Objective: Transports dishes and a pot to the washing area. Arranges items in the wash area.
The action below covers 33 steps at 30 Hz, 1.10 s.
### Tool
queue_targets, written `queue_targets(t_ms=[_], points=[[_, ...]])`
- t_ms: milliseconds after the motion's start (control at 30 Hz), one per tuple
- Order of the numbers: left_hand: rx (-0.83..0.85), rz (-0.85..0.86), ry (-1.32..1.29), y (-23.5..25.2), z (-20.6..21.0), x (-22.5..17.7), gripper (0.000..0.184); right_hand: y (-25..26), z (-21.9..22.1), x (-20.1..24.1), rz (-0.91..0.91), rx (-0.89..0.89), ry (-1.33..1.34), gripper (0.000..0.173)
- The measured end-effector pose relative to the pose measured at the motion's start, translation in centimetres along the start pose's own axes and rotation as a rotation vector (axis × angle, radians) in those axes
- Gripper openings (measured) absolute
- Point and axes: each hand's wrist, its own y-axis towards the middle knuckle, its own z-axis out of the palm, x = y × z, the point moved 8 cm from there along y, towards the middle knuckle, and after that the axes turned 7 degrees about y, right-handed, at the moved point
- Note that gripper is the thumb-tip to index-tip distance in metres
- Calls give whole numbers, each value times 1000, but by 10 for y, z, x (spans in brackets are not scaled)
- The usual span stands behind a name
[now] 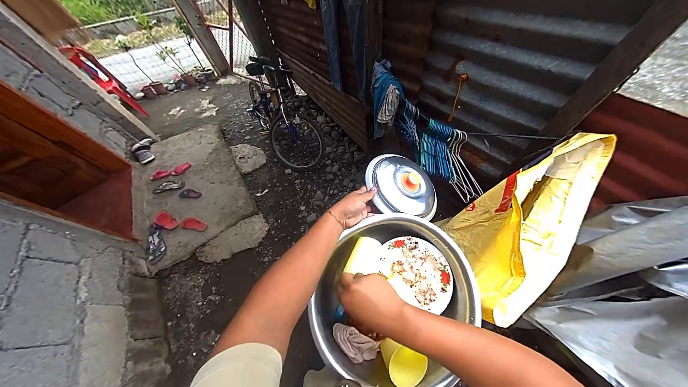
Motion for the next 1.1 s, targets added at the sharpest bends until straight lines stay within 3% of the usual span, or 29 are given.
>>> queue_targets(t_ms=[100, 233, 300, 400, 533, 633, 733, 833, 900, 1000, 1067, 1100], points=[[7, -24, -30, 3, 3, 2, 39, -22, -46, -24, 38, -224, -1, 17], [13, -23, -33, 5, 3, 2, 39, -78, -99, -95, 241, -424, 152, 13], [9, -22, -26, 3, 3, 1, 39, -132, -125, -145, 311, -655, 157, 11], [-1, -28, -42, 1, 1, 2, 37, -244, -154, -225, 670, -903, 164, 24], [-4, -31, -46, 3, 1, 5, 37, -359, -144, -315, 1125, -1231, 258, 43], [2, -11, 22, 3, 3, 10, 39, -370, -119, -339, 1315, -1278, 337, 43], [2, -3, 15, 5, 7, 9, 38, -346, -87, -362, 1413, -1137, 397, 39], [-10, -1, -7, 5, 10, 4, 39, -312, -61, -380, 1364, -962, 448, 41], [-4, -5, -19, 5, 9, 4, 38, -283, -72, -358, 1209, -948, 411, 48], [4, -12, -39, 7, 8, 5, 38, -207, -101, -264, 769, -948, 354, 39], [9, -11, -33, 9, 9, 5, 36, -132, -82, -196, 443, -703, 469, 39], [8, -10, -33, 9, 10, 5, 36, -95, -62, -165, 338, -504, 529, 51]])
